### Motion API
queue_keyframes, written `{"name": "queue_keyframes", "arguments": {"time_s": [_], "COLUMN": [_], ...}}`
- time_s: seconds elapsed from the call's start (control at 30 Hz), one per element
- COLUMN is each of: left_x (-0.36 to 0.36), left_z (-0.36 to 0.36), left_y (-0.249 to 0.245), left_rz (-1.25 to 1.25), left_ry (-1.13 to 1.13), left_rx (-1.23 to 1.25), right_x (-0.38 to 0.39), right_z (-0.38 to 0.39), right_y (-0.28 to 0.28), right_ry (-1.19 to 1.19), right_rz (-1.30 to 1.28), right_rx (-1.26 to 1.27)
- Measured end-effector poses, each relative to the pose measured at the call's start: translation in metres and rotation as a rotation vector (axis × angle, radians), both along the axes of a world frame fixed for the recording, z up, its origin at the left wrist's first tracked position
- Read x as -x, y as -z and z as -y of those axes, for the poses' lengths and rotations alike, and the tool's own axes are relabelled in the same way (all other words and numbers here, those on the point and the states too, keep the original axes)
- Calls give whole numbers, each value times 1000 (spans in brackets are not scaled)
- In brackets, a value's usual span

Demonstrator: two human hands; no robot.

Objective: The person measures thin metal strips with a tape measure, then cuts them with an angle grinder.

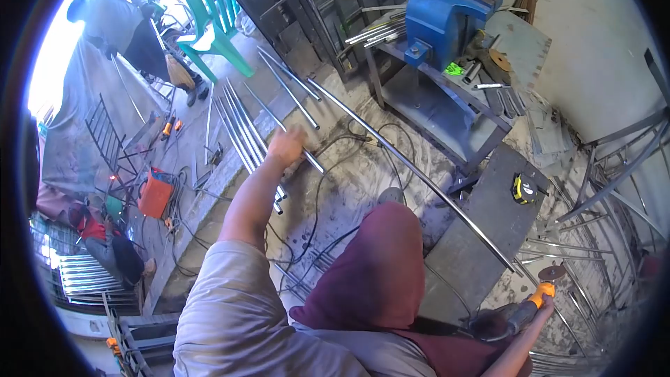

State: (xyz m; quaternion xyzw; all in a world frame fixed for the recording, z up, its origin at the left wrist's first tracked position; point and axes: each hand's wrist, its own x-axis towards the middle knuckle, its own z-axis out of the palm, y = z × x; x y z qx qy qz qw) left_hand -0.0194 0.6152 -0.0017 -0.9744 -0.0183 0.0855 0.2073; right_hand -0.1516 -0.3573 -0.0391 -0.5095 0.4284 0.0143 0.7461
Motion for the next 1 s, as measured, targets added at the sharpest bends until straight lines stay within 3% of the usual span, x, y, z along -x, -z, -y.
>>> {"name": "queue_keyframes", "arguments": {"time_s": [0.07,0.2,0.33,0.4,0.47,0.57,0.63,0.67,0.7,0.73,0.8,0.9,0.93,1.0], "left_x": [0,17,46,72,76,52,36,34,37,42,37,26,24,32], "left_z": [0,-3,-34,-76,-64,4,74,120,152,179,229,265,271,332], "left_y": [1,-74,-38,34,29,-40,-86,-113,-123,-129,-180,-172,-141,-161], "left_rz": [175,-556,-459,-242,-272,-406,-394,-268,-87,123,18,-476,-437,-419], "left_ry": [-521,-432,-391,-375,-328,-284,-456,-304,-72,339,571,76,222,330], "left_rx": [68,196,200,239,216,350,499,562,779,938,928,576,578,701], "right_x": [-1,-1,1,2,3,6,13,15,17,21,25,16,15,18], "right_z": [-12,-23,-28,-30,-34,-33,-28,-26,-27,-25,-23,-17,-14,0], "right_y": [-3,-9,-10,-10,-9,-10,-4,-1,4,6,7,11,11,10], "right_ry": [6,17,43,68,94,117,127,131,139,148,146,147,158,171], "right_rz": [-9,-27,-19,-4,-1,13,16,11,6,-4,-18,22,38,58], "right_rx": [3,10,-2,-7,-21,-33,-50,-61,-78,-88,-106,-144,-156,-153]}}
